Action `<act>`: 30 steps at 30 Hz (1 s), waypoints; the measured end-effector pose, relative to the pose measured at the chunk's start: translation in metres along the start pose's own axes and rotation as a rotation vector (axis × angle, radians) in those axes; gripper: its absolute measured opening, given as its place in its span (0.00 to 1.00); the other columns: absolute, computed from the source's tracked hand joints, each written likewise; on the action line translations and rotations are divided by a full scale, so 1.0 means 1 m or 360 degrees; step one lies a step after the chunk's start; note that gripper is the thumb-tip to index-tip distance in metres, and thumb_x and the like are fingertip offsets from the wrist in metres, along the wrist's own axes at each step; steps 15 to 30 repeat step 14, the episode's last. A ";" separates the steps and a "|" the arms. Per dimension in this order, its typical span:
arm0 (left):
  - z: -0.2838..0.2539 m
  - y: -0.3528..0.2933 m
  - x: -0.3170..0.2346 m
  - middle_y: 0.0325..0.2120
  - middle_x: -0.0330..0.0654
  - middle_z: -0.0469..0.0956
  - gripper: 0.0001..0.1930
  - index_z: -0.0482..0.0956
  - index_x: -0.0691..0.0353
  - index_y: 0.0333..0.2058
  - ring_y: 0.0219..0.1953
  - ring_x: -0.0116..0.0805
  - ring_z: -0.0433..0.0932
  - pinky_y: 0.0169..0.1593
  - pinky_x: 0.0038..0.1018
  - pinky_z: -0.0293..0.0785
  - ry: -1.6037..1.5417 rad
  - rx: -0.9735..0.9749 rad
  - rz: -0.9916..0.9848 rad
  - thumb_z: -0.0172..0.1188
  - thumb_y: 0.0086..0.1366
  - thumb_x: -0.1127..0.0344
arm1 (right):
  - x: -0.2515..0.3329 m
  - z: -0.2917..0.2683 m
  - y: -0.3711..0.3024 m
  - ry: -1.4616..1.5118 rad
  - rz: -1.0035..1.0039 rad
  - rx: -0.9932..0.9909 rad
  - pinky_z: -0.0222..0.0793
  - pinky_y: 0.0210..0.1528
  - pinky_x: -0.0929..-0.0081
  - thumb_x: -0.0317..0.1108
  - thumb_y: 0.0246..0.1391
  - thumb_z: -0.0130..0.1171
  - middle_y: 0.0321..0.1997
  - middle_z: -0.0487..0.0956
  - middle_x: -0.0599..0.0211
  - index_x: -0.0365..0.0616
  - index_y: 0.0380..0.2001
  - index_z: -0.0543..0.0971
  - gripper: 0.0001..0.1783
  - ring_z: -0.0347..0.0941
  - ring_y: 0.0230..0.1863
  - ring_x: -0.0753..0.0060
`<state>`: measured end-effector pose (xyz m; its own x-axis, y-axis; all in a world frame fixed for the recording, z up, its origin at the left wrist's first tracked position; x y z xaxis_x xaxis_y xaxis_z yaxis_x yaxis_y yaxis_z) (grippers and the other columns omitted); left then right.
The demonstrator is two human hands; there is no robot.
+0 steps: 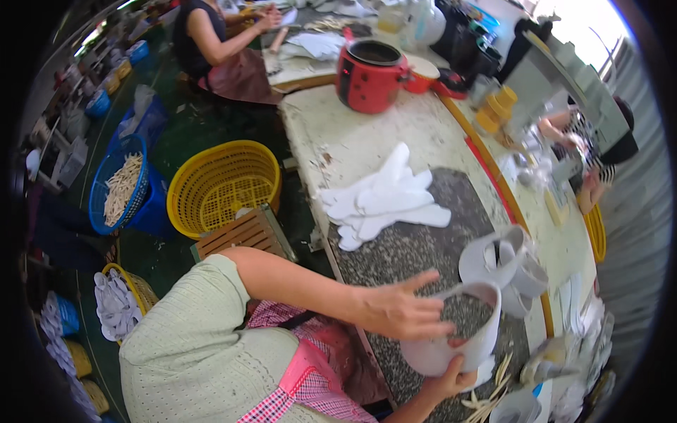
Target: The person assembles white fabric shoe upper parts by hand, inserting internal reinforcement pieces into the heel and toe sections and using a small wooden stick to press and align the fabric layers.
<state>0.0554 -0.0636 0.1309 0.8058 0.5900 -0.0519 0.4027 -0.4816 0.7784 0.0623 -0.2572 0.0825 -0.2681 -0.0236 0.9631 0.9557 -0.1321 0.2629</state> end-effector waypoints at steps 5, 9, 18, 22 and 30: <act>0.012 -0.016 0.016 0.22 0.28 0.66 0.01 0.73 0.48 0.19 0.38 0.24 0.66 0.39 0.40 0.60 0.0379 0.0399 0.0098 0.55 0.46 0.63 | -0.042 -0.005 0.003 -0.0358 -0.0054 -0.0068 0.68 0.45 0.67 0.23 0.48 0.56 0.41 0.76 0.58 0.31 0.44 0.73 0.17 0.72 0.40 0.68; 0.036 -0.012 0.026 0.27 0.31 0.73 0.05 0.76 0.55 0.24 0.39 0.27 0.68 0.39 0.31 0.59 0.0199 0.0805 0.0063 0.55 0.44 0.65 | -0.007 0.026 0.010 -0.0394 -0.0302 -0.0241 0.65 0.31 0.82 0.24 0.47 0.59 0.27 0.78 0.68 0.30 0.34 0.77 0.09 0.70 0.27 0.80; -0.002 0.014 -0.012 0.44 0.38 0.76 0.13 0.79 0.55 0.36 0.59 0.27 0.62 0.61 0.37 0.48 0.0167 -0.0111 0.0251 0.55 0.49 0.69 | -0.005 -0.009 0.007 -0.0024 -0.0353 -0.0153 0.71 0.37 0.78 0.32 0.51 0.60 0.32 0.81 0.61 0.35 0.39 0.78 0.14 0.76 0.33 0.71; -0.002 0.014 -0.012 0.44 0.38 0.76 0.13 0.79 0.55 0.36 0.59 0.27 0.62 0.61 0.37 0.48 0.0167 -0.0111 0.0251 0.55 0.49 0.69 | -0.005 -0.009 0.007 -0.0024 -0.0353 -0.0153 0.71 0.37 0.78 0.32 0.51 0.60 0.32 0.81 0.61 0.35 0.39 0.78 0.14 0.76 0.33 0.71; -0.002 0.014 -0.012 0.44 0.38 0.76 0.13 0.79 0.55 0.36 0.59 0.27 0.62 0.61 0.37 0.48 0.0167 -0.0111 0.0251 0.55 0.49 0.69 | -0.005 -0.009 0.007 -0.0024 -0.0353 -0.0153 0.71 0.37 0.78 0.32 0.51 0.60 0.32 0.81 0.61 0.35 0.39 0.78 0.14 0.76 0.33 0.71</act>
Point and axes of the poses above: each hand's wrist, its own y-axis towards the middle knuckle, its own z-axis out of the palm, x = y × z, the point moved 7 cm from there along y, towards the middle knuckle
